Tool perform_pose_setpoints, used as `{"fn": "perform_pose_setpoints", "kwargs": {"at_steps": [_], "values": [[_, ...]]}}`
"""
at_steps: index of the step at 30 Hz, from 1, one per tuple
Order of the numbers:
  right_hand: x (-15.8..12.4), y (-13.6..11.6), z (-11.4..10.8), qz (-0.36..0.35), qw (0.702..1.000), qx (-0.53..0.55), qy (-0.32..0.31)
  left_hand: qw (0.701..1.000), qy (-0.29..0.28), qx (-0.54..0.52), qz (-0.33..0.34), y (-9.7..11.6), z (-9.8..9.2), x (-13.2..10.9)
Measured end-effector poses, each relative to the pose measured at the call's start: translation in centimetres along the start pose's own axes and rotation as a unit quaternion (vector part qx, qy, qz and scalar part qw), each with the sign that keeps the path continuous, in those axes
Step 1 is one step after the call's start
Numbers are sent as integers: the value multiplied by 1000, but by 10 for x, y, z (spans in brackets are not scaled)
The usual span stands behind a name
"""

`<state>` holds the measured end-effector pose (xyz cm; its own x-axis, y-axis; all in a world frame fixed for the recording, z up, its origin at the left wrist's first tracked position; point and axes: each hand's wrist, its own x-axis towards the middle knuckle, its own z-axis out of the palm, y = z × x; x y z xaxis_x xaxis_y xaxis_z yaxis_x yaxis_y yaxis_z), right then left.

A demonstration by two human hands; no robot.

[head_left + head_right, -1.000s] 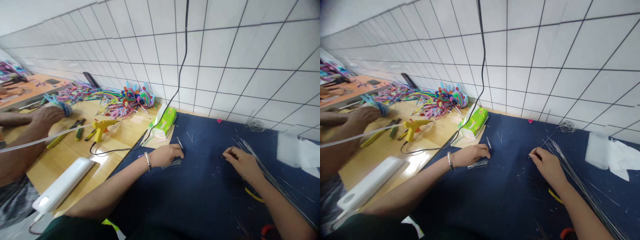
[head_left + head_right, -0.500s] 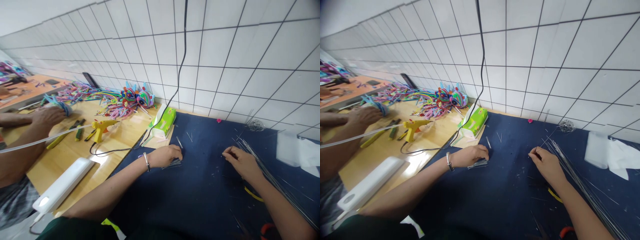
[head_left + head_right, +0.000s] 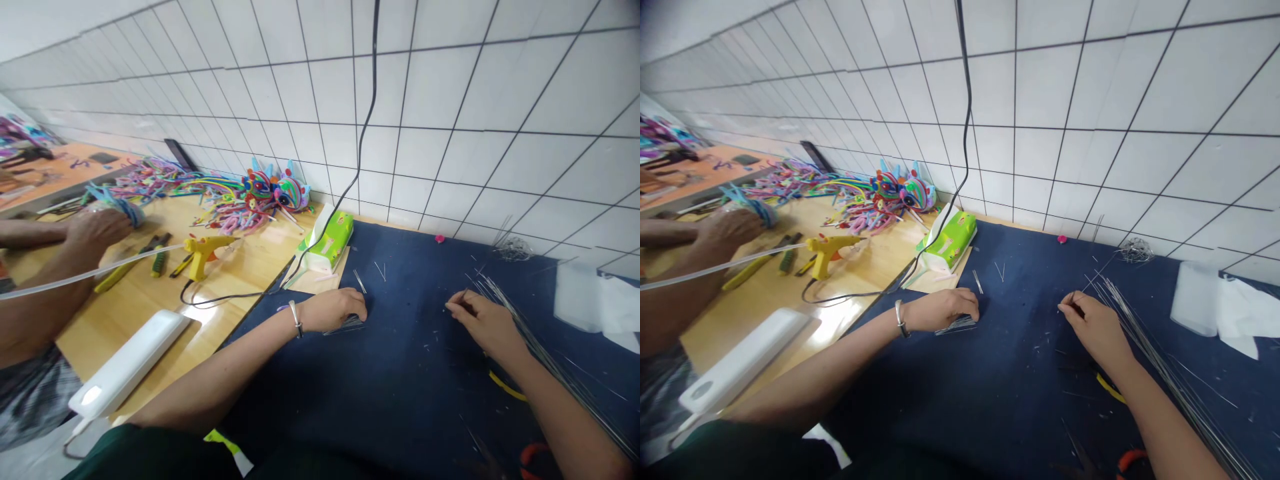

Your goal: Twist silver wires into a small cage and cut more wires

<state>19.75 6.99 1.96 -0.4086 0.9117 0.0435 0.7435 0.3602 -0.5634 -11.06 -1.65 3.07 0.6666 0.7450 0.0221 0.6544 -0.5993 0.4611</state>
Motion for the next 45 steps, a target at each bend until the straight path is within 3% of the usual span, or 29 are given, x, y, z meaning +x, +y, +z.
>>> {"fn": "perform_pose_setpoints", "kwargs": {"at_steps": [18,28,31,35,38,41,45], "values": [[2,6,3,-12,1000,6,4,1000,-4,-23,10,12,-3,-2],[2,4,1,-3,1000,3,1,999,23,-29,-9,8,-1,-5],[2,0,-4,-1,1000,4,2,997,55,-33,-37,11,-2,-2],[-9,-22,-14,-19,999,27,-13,983,144,-97,-66,29,-13,17],[-21,-43,-16,-57,994,49,-83,963,188,-179,-67,50,-19,41],[-30,-57,-11,-91,983,63,-144,955,173,-234,-53,69,-17,65],[-36,-59,-4,-122,979,54,-152,940,159,-297,-48,81,-3,83]]}}
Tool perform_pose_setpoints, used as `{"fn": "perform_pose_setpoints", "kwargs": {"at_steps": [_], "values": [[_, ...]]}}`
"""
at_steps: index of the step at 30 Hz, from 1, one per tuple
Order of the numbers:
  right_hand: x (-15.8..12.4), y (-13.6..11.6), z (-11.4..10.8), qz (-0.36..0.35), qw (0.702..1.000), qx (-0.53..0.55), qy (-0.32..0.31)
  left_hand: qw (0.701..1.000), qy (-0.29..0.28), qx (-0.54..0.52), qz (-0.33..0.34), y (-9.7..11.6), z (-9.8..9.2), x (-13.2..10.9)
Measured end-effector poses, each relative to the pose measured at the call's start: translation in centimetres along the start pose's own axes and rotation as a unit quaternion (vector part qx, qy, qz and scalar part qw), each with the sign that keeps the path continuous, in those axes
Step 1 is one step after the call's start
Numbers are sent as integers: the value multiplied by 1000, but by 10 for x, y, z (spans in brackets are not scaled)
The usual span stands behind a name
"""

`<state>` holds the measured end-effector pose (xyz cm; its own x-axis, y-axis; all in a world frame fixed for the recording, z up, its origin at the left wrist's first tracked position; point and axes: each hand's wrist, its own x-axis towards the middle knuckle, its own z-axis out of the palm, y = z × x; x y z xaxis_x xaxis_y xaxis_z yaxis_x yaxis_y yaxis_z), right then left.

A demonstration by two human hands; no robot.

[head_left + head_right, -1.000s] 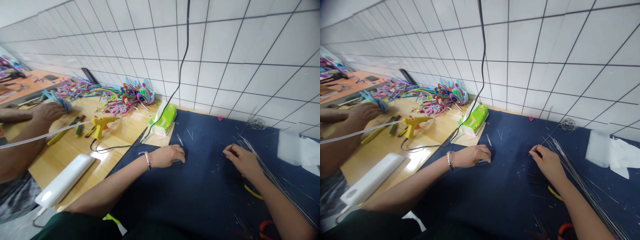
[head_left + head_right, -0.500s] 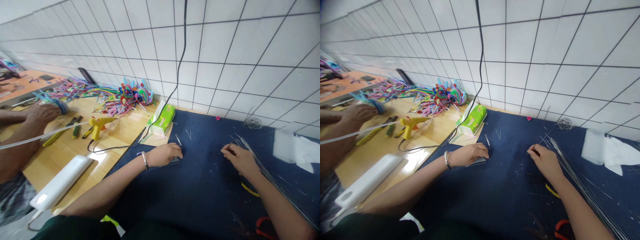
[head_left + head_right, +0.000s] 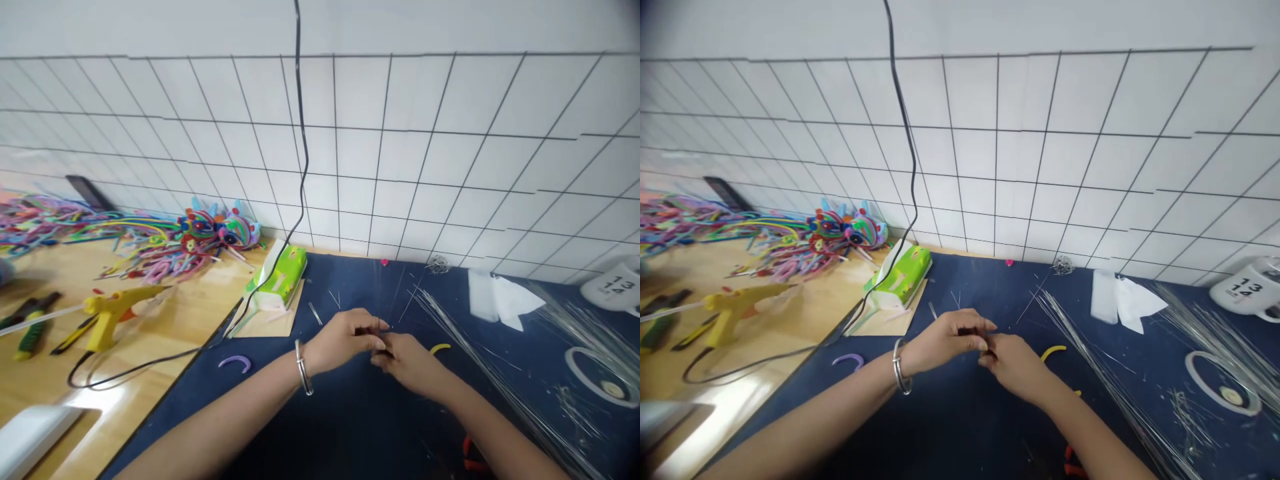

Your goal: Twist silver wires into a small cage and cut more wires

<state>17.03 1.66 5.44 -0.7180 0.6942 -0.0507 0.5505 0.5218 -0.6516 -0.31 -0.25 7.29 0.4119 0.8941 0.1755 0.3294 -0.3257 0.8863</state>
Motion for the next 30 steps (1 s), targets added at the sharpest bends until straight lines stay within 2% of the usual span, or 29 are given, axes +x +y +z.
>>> {"fn": "perform_pose_setpoints", "kwargs": {"at_steps": [6,9,12,17,19,21,24,30], "values": [[-1,3,9,12,1000,8,-26,998,31,-55,-6,-11,17,-4],[-1,4,9,18,998,60,-22,996,32,-79,-12,-13,14,-6],[2,8,11,37,993,109,5,997,8,-77,5,-12,6,-6],[7,14,21,33,989,140,41,998,-49,20,35,-2,-8,-8],[8,14,23,21,987,151,45,996,-35,67,41,3,-13,-9],[8,16,22,16,985,156,65,991,5,123,51,5,-18,-9],[9,21,18,34,981,160,109,977,63,195,55,-3,-23,-6],[11,33,20,61,976,163,128,970,66,233,18,-22,-23,-2]]}}
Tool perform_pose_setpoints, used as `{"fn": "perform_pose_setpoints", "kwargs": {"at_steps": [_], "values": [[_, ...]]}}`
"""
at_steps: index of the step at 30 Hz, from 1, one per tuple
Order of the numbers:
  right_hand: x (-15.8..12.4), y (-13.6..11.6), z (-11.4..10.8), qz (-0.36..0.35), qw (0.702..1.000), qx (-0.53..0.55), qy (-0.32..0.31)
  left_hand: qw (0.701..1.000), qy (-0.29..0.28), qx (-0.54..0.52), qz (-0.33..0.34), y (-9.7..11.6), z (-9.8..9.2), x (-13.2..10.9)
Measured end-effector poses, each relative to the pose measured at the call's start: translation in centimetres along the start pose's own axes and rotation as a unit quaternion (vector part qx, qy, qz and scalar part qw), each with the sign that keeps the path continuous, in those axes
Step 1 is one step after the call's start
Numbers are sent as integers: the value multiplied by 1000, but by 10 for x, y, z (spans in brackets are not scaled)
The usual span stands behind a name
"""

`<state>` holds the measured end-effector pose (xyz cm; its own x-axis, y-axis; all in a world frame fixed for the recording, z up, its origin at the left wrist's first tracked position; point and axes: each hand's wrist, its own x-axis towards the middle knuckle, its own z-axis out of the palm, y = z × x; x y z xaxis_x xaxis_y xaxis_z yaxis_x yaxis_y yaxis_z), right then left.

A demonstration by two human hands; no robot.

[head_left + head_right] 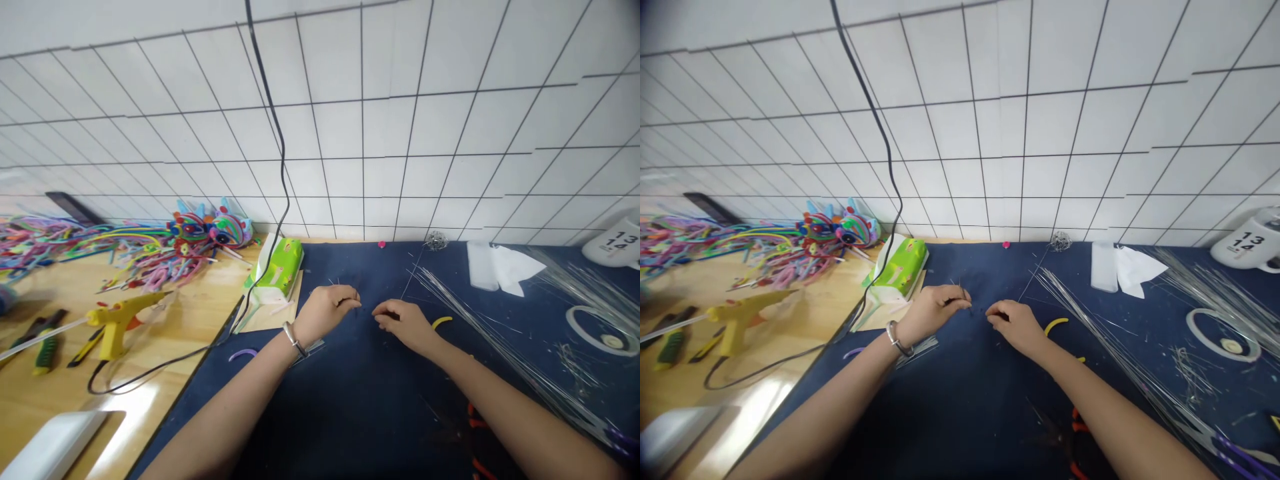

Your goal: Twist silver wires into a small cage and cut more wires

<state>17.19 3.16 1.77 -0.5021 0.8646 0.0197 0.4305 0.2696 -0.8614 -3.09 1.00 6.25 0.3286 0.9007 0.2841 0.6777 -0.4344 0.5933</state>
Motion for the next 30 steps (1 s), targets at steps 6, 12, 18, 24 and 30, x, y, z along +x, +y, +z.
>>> {"fn": "perform_pose_setpoints", "kwargs": {"at_steps": [6,12,18,24,30], "values": [[0,1,0,-4,1000,-7,-2,1000,15,-13,3,7,2,-2],[0,5,1,-5,1000,-16,0,1000,7,-16,-10,5,1,0],[1,11,2,-63,995,-82,15,998,9,-54,-43,5,4,1],[-2,13,5,-148,971,-181,44,950,43,-280,-136,7,-10,3],[-7,4,6,-256,943,-206,56,893,42,-403,-197,5,-9,3]]}}
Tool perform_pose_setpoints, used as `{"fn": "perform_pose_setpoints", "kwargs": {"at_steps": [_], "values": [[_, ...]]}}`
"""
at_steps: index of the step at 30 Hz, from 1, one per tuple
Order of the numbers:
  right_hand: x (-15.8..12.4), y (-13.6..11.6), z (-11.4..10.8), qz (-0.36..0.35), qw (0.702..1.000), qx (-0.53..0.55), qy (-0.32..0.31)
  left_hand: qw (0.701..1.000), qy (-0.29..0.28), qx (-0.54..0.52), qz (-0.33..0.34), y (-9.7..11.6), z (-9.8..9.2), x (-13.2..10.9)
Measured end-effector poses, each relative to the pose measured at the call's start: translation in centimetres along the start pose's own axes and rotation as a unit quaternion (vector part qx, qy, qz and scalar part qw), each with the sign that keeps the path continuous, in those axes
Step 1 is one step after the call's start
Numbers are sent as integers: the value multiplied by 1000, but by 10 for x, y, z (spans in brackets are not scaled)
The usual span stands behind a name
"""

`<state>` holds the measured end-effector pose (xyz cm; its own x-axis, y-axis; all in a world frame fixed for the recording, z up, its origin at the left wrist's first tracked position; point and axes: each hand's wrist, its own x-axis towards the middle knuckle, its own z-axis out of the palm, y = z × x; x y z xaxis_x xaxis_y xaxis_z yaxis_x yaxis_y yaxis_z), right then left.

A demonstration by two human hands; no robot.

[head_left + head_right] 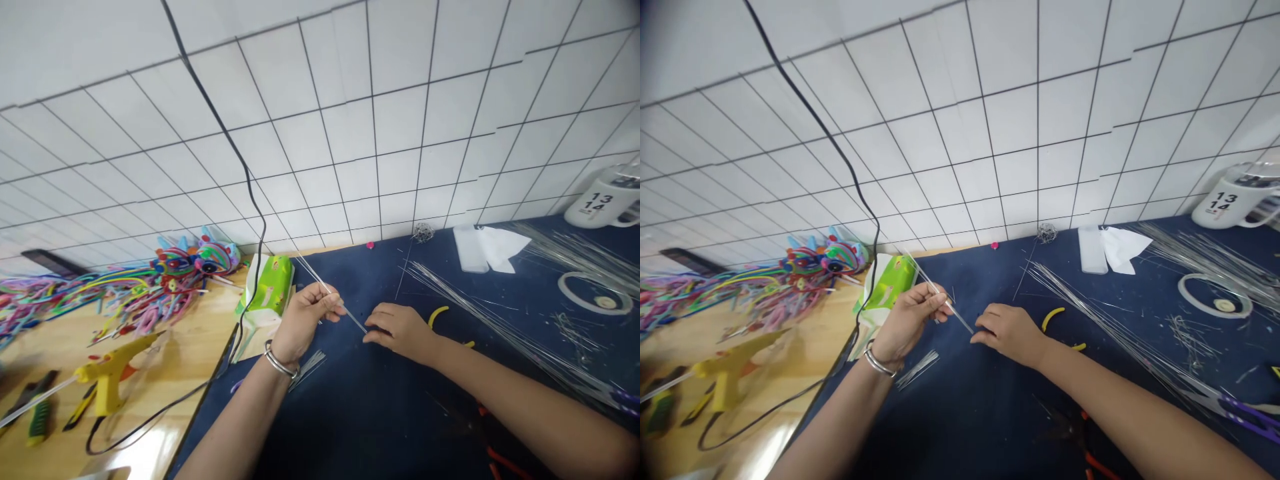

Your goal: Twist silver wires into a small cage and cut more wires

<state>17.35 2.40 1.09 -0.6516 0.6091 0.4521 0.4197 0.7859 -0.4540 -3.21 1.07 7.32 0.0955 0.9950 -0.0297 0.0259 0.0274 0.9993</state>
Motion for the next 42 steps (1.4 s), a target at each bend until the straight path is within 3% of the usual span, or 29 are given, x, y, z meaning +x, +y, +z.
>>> {"fn": "perform_pose_setpoints", "kwargs": {"at_steps": [8,15,18,20,23,25,28,31,36,42], "values": [[-2,-1,0,-42,999,-7,0,999,-19,26,1,-6,2,0],[-2,-5,-1,-51,998,8,-40,997,-44,63,13,-7,3,2],[2,-7,-6,-11,997,66,-48,993,-55,97,37,-2,3,0],[5,-8,-13,55,991,123,-19,988,-82,122,43,1,5,-3],[11,-12,-26,169,958,231,11,977,-163,133,9,0,12,-9],[14,-16,-33,220,919,327,-15,969,-215,117,-32,-3,18,-12],[16,-23,-37,248,852,456,-70,954,-275,73,-93,-7,26,-16],[16,-25,-35,259,814,515,-72,939,-317,23,-133,-8,29,-17],[15,-20,-33,279,803,523,-56,937,-313,-37,-148,-13,28,-16],[17,-16,-36,286,826,484,-35,952,-263,-55,-150,-24,29,-15]]}}
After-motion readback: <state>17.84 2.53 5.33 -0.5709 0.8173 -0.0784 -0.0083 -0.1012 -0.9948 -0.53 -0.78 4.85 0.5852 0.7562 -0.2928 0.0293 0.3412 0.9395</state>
